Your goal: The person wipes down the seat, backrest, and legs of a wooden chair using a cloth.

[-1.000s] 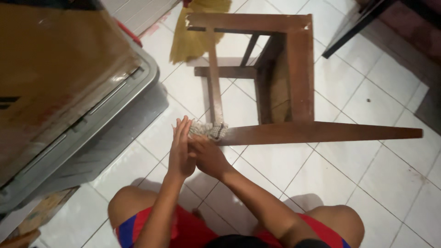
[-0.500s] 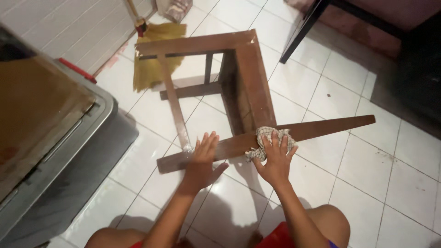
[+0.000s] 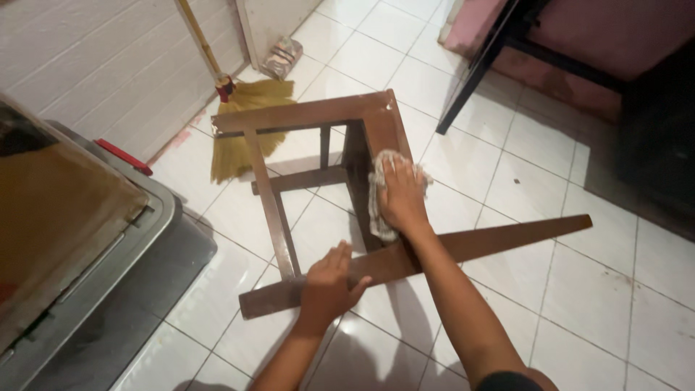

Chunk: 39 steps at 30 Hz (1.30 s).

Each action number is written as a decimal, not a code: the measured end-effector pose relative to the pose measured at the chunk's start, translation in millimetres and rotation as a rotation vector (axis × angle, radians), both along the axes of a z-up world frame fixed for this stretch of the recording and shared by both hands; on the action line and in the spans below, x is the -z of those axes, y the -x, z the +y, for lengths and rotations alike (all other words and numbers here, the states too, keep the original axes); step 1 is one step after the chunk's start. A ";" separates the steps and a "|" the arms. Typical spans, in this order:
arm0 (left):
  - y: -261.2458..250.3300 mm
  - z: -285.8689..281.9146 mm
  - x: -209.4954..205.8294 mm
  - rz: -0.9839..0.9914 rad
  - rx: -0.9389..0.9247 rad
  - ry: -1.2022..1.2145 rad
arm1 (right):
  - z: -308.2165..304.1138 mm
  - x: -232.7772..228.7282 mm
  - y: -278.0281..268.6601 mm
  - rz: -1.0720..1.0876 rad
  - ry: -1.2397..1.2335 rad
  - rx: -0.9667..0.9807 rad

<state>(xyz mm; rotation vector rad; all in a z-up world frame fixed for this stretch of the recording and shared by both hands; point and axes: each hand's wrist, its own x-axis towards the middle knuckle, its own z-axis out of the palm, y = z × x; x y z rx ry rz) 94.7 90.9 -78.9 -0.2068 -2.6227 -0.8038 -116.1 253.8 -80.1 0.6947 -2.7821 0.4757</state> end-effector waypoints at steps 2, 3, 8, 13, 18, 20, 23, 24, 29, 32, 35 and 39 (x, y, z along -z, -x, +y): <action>3.3 -0.4 3.4 -0.087 0.021 0.048 | -19.4 -6.4 42.0 0.002 0.017 0.018; 2.2 -0.2 5.2 -0.085 0.014 0.053 | -27.6 -8.5 59.6 0.004 0.022 0.012; 6.4 -2.1 3.1 -0.258 0.038 0.033 | -65.9 -17.5 140.9 -0.016 0.024 0.018; 8.8 -0.8 1.5 -0.329 0.043 0.017 | -85.9 1.6 182.0 0.092 0.035 0.037; 5.8 -5.8 -5.3 -0.232 0.084 -0.023 | -109.3 27.1 186.0 0.167 0.147 -0.043; 5.1 -6.9 -14.4 -0.356 0.102 -0.055 | -130.0 30.4 180.3 0.208 0.149 -0.142; 2.0 -10.5 -28.6 -0.319 0.086 -0.139 | -192.6 30.9 157.7 0.192 0.202 -0.357; 3.2 -10.5 -31.9 -0.317 0.076 -0.144 | -220.1 30.0 146.5 0.116 0.240 -0.404; -5.3 -13.2 -15.8 -0.170 0.086 -0.479 | -349.1 25.4 88.4 0.133 0.211 -0.601; 4.5 -3.0 11.8 0.001 0.042 0.030 | -383.0 20.6 78.8 0.193 0.051 -0.683; 4.4 -2.0 16.5 -0.156 0.067 -0.248 | -372.9 16.1 81.6 0.149 0.055 -0.691; 3.3 -9.7 -14.8 -0.090 0.042 0.044 | -352.3 10.4 89.6 0.124 0.239 -0.627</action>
